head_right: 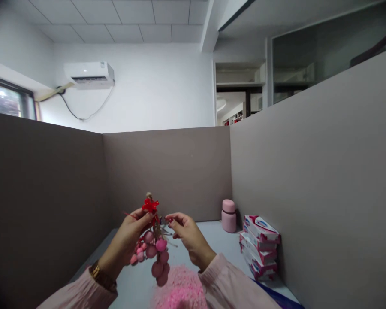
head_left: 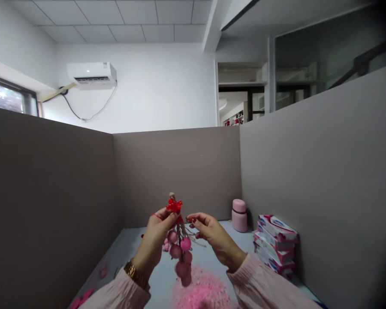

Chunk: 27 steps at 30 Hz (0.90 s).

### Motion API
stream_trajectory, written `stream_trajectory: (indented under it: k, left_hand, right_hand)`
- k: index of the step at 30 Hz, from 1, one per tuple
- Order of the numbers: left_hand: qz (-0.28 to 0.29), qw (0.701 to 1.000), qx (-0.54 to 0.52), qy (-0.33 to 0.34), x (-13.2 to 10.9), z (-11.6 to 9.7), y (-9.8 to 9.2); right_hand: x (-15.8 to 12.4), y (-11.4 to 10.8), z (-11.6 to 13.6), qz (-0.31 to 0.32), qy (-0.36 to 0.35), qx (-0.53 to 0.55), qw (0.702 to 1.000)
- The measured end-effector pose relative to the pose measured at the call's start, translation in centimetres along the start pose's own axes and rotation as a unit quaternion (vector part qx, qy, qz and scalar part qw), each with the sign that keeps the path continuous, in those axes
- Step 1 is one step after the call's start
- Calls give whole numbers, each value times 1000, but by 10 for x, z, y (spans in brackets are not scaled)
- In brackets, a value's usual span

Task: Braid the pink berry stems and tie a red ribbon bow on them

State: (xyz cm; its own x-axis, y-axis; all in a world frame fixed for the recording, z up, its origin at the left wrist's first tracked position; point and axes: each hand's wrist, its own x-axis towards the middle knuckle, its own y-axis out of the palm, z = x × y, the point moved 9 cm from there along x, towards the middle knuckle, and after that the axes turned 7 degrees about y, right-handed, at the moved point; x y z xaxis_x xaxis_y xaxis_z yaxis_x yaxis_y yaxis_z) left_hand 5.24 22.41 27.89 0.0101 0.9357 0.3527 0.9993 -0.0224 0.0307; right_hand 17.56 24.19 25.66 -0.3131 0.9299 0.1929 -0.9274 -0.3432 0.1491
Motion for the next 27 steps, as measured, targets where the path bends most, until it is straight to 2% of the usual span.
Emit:
stream_trajectory:
  k: [4, 9, 12, 15, 18, 21, 24, 27]
  left_hand:
    - [17, 999, 0, 29, 16, -5, -1]
    - [53, 996, 36, 66, 24, -10, 7]
    - [88, 990, 71, 83, 30, -22, 4]
    - [75, 982, 130, 118, 42, -46, -10]
    - [45, 960, 229, 153, 56, -71, -17]
    - [34, 925, 337, 174, 68, -87, -5]
    - [28, 896, 405, 180, 81, -92, 7]
    - [49, 885, 433, 165, 98, -83, 12]
  right_hand:
    - [4, 2, 2, -3, -8, -26, 1000]
    - [7, 30, 17, 44, -70, -71, 994]
    - [14, 32, 10, 30, -49, -67, 996]
    - [22, 28, -3, 22, -12, -65, 998]
    - [29, 24, -7, 16, -1, -60, 998]
    - [35, 21, -2, 5, -16, -53, 998]
    - [44, 20, 1, 5, -19, -47, 999]
    - [56, 17, 2, 4, -19, -39, 999]
